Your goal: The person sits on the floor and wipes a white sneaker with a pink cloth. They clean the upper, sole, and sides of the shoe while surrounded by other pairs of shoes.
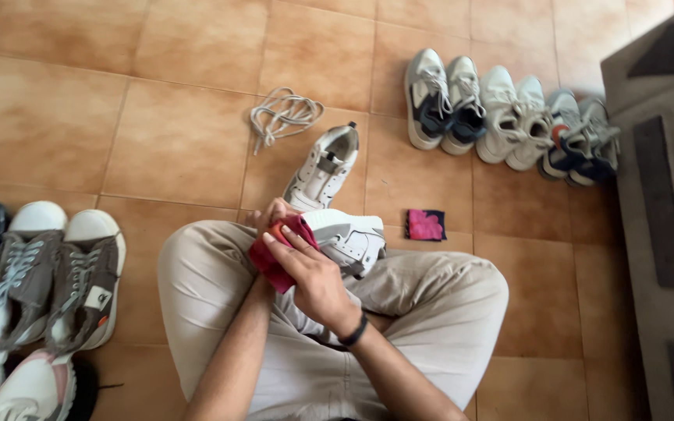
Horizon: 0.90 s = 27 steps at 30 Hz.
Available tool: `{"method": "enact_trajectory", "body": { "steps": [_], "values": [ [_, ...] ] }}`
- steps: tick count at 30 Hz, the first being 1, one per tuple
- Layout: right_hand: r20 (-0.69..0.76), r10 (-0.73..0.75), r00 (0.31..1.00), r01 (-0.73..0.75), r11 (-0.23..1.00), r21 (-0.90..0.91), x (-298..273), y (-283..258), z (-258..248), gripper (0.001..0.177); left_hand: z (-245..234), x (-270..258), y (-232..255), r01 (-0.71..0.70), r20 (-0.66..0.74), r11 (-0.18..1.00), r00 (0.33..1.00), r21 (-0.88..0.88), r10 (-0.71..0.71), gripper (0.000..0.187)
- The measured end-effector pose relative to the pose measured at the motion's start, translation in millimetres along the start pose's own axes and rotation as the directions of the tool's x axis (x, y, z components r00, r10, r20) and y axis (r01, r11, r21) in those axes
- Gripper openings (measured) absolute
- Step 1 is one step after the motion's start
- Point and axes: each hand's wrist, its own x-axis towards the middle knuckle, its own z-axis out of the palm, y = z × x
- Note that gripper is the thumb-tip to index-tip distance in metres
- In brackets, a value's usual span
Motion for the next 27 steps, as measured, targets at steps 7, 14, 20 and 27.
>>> {"method": "enact_trajectory", "body": {
  "steps": [7,14,20,27],
  "values": [
    [-0.135,0.236,0.962,-0.255,0.955,-0.153,-20.8,50.3,-3.6,0.055,3.6,0.4,-17.3,0.0,0.068,0.997,0.998,0.078,-0.006,0.035],
    [-0.106,0.31,0.945,-0.325,0.928,-0.181,-31.6,124.2,-51.6,0.063,19.8,5.6,2.9,-0.055,0.098,0.997,0.993,-0.049,0.059,0.026],
    [-0.133,0.191,0.972,-0.197,0.98,-0.033,-23.9,67.8,-15.4,0.071,14.7,5.4,10.5,-0.165,0.083,0.984,0.984,0.071,0.159,0.033],
    [-0.084,0.288,0.954,-0.299,0.937,-0.181,-29.8,85.9,-36.2,0.065,18.3,3.1,-8.4,0.083,0.039,0.993,0.996,-0.087,-0.08,0.028]
  ]
}}
